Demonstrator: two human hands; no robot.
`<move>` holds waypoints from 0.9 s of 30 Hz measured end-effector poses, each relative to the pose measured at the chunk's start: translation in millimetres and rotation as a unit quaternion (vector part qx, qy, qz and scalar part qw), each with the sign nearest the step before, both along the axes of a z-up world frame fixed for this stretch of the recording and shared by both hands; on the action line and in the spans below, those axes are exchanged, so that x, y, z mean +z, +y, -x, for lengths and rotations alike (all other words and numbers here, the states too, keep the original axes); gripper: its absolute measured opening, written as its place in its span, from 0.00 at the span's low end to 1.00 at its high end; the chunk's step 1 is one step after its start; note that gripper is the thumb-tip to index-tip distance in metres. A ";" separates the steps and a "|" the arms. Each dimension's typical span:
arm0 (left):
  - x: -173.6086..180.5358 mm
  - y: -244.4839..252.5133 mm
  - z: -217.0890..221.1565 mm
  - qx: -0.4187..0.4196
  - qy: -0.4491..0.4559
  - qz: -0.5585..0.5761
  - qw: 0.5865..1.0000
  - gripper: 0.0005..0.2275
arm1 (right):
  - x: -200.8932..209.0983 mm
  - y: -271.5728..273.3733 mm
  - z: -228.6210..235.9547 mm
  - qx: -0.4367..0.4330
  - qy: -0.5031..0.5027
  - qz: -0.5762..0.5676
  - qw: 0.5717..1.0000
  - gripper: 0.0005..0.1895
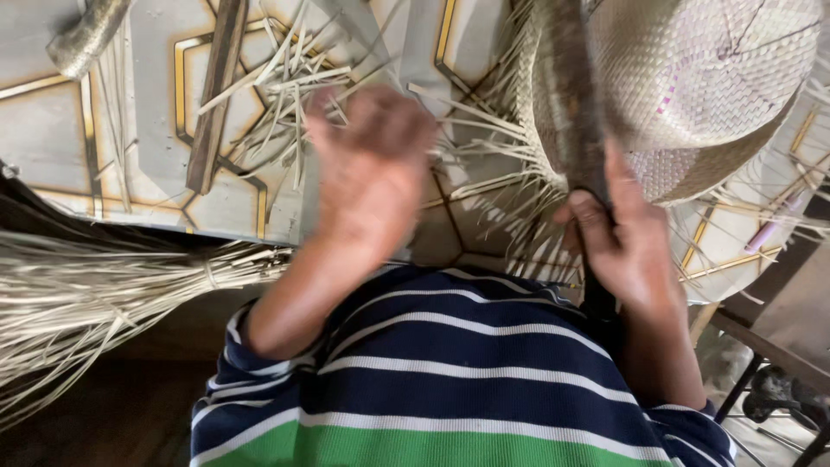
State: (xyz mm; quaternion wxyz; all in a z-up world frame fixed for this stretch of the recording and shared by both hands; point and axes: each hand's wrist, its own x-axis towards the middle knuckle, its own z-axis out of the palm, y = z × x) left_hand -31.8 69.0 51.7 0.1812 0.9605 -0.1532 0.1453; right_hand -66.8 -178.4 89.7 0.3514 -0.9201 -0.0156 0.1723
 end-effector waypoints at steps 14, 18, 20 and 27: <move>-33.8 11.6 48.5 -0.197 0.122 0.057 0.971 0.08 | -5.0 -18.6 15.1 -0.021 -0.054 -0.071 0.996 0.29; -56.0 24.8 21.0 -0.105 -0.039 -0.032 0.993 0.11 | -7.3 -20.3 17.2 -0.015 -0.064 -0.090 0.994 0.29; -40.6 22.0 14.6 -0.077 -0.081 -0.014 0.994 0.08 | -3.0 -18.9 18.4 -0.037 -0.051 -0.096 0.993 0.29; -45.5 -6.5 9.5 -0.119 -0.074 -0.041 0.989 0.14 | 23.3 -14.5 19.8 -0.076 -0.046 -0.105 0.990 0.29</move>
